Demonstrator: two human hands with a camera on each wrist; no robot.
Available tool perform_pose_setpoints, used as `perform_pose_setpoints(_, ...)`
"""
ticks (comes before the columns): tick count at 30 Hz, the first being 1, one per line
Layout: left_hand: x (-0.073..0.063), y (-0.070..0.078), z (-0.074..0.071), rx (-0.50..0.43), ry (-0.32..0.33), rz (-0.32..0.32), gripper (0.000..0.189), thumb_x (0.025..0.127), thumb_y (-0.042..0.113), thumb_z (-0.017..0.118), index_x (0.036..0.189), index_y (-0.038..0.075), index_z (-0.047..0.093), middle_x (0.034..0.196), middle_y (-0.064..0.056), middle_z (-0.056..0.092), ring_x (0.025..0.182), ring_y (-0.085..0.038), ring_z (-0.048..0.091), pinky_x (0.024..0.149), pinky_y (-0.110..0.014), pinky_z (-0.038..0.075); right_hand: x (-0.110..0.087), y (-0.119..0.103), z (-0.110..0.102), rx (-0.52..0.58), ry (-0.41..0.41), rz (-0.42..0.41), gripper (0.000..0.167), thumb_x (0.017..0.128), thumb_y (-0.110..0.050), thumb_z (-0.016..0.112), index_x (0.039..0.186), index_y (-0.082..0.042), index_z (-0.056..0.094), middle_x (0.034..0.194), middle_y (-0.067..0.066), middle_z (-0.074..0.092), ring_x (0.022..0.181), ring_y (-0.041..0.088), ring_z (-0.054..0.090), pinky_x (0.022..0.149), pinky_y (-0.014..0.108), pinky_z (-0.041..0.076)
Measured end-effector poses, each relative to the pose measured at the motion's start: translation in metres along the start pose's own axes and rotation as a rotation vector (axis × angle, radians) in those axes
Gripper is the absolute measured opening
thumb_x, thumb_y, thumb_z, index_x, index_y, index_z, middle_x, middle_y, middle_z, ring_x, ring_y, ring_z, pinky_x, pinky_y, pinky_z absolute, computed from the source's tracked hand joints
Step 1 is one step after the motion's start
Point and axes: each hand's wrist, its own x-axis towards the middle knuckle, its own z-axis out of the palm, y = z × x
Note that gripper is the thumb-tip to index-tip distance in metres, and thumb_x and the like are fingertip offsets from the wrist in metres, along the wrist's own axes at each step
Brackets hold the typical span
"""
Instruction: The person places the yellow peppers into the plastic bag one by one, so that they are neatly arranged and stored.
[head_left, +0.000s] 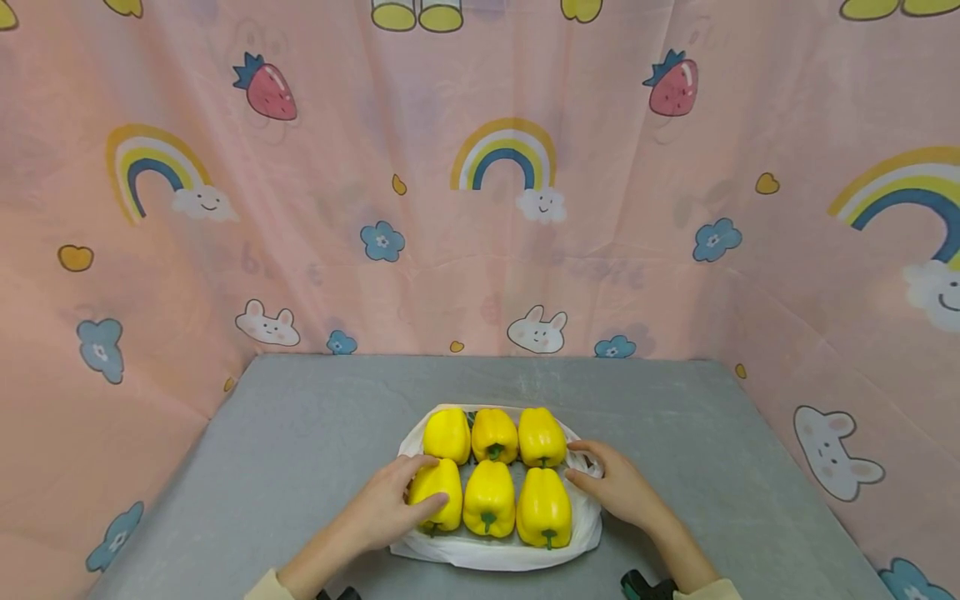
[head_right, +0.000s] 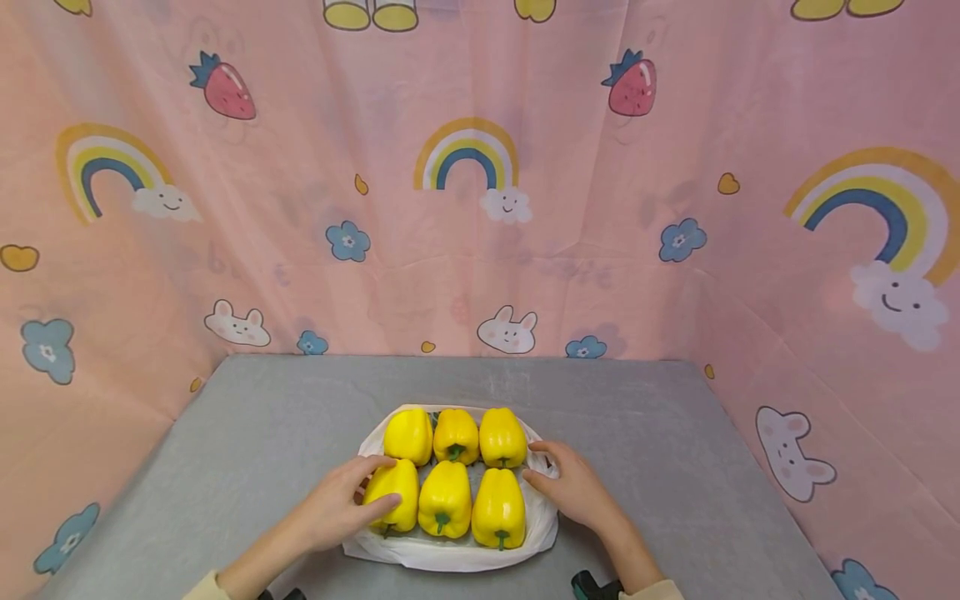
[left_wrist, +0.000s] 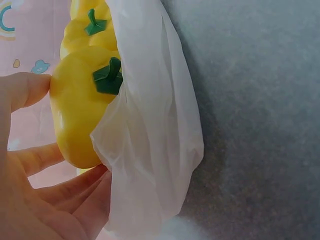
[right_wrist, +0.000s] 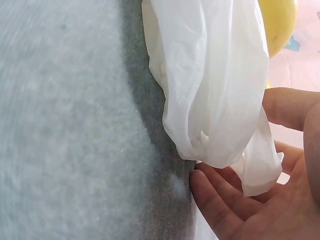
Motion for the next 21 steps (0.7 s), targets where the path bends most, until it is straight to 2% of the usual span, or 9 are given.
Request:
perform_pose_setpoints(5,0.000,0.001,-0.001,-0.005,0.014,0.007,0.063,0.094,0.056,0.065,0.138,0.012,0.060,0.108,0.001,0.058,0.085,-0.013,0.051,0.070,-0.031,0.046,0.000,0.000,0.000,0.005,0.001,0.007,0.054,0.095,-0.036,0.071,0.138,-0.005,0.060,0.141,0.016,0.058,0.137,0.043,0.046,0.110,0.067,0.034)
perform_pose_setpoints(9,-0.001,0.002,-0.005,-0.026,0.028,0.031,0.060,0.095,0.053,0.066,0.136,0.009,0.062,0.113,-0.001,0.060,0.090,-0.014,0.055,0.074,-0.032,0.051,-0.001,0.000,0.000,-0.004,0.004,0.010,0.054,0.095,-0.036,0.071,0.137,-0.006,0.060,0.141,0.017,0.057,0.136,0.043,0.046,0.109,0.067,0.035)
perform_pose_setpoints(12,-0.001,0.005,-0.010,-0.050,0.051,0.066,0.053,0.097,0.045,0.067,0.133,0.006,0.063,0.119,-0.007,0.062,0.094,-0.017,0.060,0.075,-0.034,0.055,-0.002,0.000,-0.001,-0.008,0.006,0.009,0.053,0.095,-0.037,0.071,0.137,-0.006,0.061,0.142,0.017,0.057,0.136,0.044,0.046,0.109,0.067,0.035)
perform_pose_setpoints(18,0.003,0.004,-0.018,-0.054,0.144,0.115,0.037,0.098,0.028,0.069,0.124,0.003,0.068,0.115,-0.013,0.066,0.091,-0.019,0.063,0.072,-0.027,0.056,-0.004,-0.004,-0.004,-0.025,0.003,0.011,0.054,0.095,-0.036,0.071,0.138,-0.005,0.060,0.142,0.019,0.056,0.136,0.044,0.046,0.109,0.067,0.036)
perform_pose_setpoints(19,0.003,0.003,-0.019,-0.054,0.166,0.117,0.034,0.097,0.026,0.070,0.123,0.003,0.068,0.114,-0.012,0.067,0.090,-0.018,0.063,0.072,-0.026,0.056,-0.005,-0.005,-0.004,-0.033,0.004,0.016,0.054,0.095,-0.036,0.071,0.137,-0.005,0.060,0.141,0.019,0.056,0.134,0.044,0.048,0.107,0.066,0.038)
perform_pose_setpoints(21,0.004,0.001,-0.019,-0.053,0.210,0.124,0.029,0.097,0.021,0.071,0.119,0.003,0.070,0.111,-0.011,0.067,0.089,-0.017,0.062,0.071,-0.024,0.055,-0.006,-0.008,-0.006,-0.039,0.008,0.026,0.054,0.095,-0.036,0.072,0.137,-0.005,0.060,0.139,0.018,0.057,0.121,0.039,0.057,0.099,0.059,0.048)
